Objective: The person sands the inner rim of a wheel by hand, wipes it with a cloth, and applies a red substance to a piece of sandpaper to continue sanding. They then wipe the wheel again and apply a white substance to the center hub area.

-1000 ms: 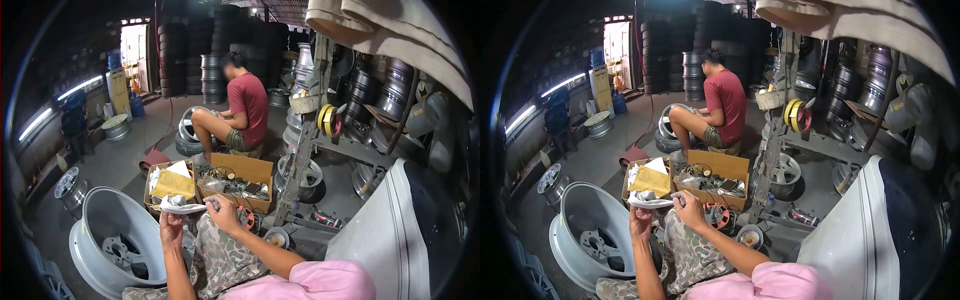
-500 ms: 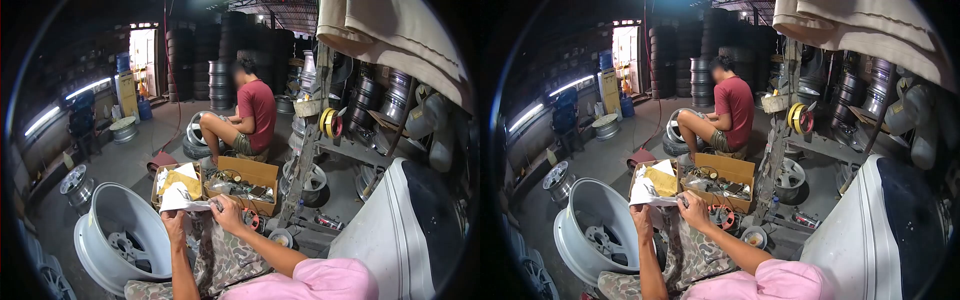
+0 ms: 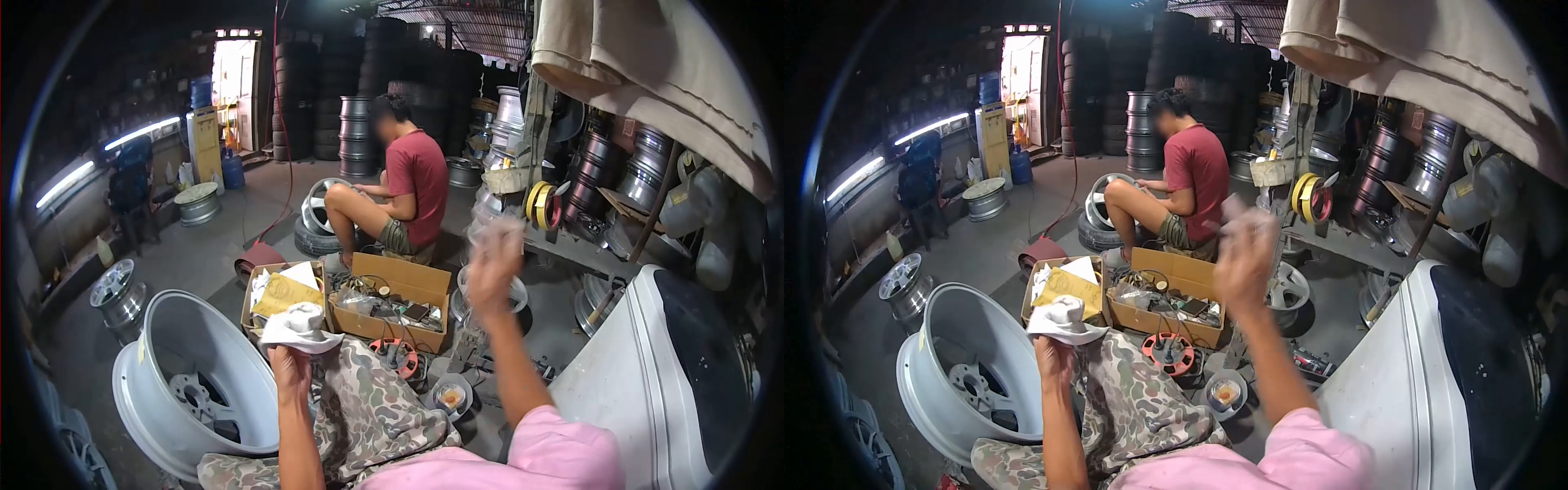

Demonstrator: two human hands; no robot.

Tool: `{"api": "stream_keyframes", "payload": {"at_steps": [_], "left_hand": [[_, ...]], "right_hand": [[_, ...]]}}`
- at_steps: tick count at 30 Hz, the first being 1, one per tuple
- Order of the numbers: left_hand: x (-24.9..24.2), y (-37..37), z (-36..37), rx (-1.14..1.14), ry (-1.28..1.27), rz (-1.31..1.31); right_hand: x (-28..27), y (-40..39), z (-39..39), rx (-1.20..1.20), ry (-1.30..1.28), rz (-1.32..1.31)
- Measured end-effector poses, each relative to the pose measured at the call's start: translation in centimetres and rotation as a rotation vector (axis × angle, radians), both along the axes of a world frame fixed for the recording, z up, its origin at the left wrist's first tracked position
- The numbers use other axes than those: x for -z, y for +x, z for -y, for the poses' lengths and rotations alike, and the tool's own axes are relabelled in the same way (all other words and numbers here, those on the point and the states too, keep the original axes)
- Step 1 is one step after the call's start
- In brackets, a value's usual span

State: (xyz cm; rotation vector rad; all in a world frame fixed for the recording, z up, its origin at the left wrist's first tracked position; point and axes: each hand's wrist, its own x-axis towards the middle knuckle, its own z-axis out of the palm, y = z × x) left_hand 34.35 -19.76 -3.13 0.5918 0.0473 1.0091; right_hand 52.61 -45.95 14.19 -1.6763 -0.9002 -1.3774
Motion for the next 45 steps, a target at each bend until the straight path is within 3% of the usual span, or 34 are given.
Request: {"api": "stream_keyframes", "payload": {"at_steps": [4,5,7,8,9,11,13,16,18,19,20,21,22,23,24,26,28,30,32,34,35,37,42,45], "left_hand": [[1.7,1.1,-0.6,0.148,0.14,0.057],[1.5,1.0,-0.4,0.166,0.151,0.037],[1.9,1.0,-0.5,0.153,0.15,0.017],[2.0,0.9,-0.6,0.143,0.152,0.026],[2.0,1.1,-0.6,0.142,0.117,0.008],[1.7,0.9,0.1,0.183,0.034,-0.002],[0.0,0.7,1.1,0.212,0.101,0.008],[1.0,0.6,1.0,0.205,0.254,-0.03],[2.7,0.7,0.2,0.21,0.209,-0.007],[2.6,0.9,0.0,0.228,0.207,-0.006],[2.2,1.3,0.1,0.232,0.212,0.005],[1.9,0.9,0.4,0.251,0.167,-0.01],[1.6,0.9,0.7,0.27,0.125,-0.018],[2.0,0.6,0.9,0.289,0.143,0.002],[2.1,0.3,0.9,0.296,0.153,-0.014],[2.3,0.2,0.9,0.296,0.157,-0.027],[2.3,0.4,0.8,0.287,0.158,-0.029],[2.4,0.5,0.4,0.271,0.158,-0.024],[2.8,0.5,0.1,0.232,0.134,-0.008],[2.5,0.3,-0.4,0.192,0.066,0.004],[2.2,0.2,-0.6,0.201,0.165,-0.01],[2.0,0.4,-0.3,0.181,0.216,-0.14],[1.0,0.9,1.9,0.178,0.287,-0.255],[0.5,0.0,1.4,0.214,0.393,-0.376]], "right_hand": [[-12.8,3.0,7.2,0.611,0.109,0.602],[-14.1,2.3,7.8,0.61,0.102,0.603],[-15.9,1.4,7.9,-0.049,-0.061,-0.503],[-13.9,4.1,5.9,-0.264,-0.216,-0.255],[-14.1,0.0,2.8,-0.219,-0.354,-0.406],[-12.7,6.2,-3.2,-0.115,-0.553,-0.175],[-13.6,11.4,-9.1,0.206,-0.746,-0.471],[-12.8,18.2,-14.0,0.302,-0.792,-0.553],[-13.0,16.7,-16.5,0.318,-1.578,-0.017],[-12.2,10.9,-15.0,-0.422,-1.131,-0.496],[-6.5,14.9,-19.8,-0.849,-1.143,0.14],[-8.6,3.2,-17.5,-0.852,-1.384,-0.276],[-7.4,-3.0,-17.1,-1.456,-1.424,-0.528],[-7.6,-10.6,-14.8,-1.398,-1.525,-0.39],[-5.1,-14.3,-14.6,-1.656,-1.537,-0.392],[-3.4,-18.9,-13.7,-1.687,-1.62,-0.374],[-1.4,-18.5,-14.0,-1.607,-1.351,-0.319],[-0.6,-15.0,-14.7,-1.489,-1.206,-0.469],[1.8,-11.1,-14.9,-1.295,-0.887,-0.64],[5.8,-6.5,-14.7,-1.143,-0.657,-0.601],[6.1,-6.3,-13.2,-1.141,-0.658,-0.598],[7.0,-6.3,-10.3,-1.017,-0.601,-1.05],[13.0,-6.9,-9.4,-0.892,-0.577,-0.942],[12.4,-8.3,-9.2,-0.919,-0.613,-1.02]]}}
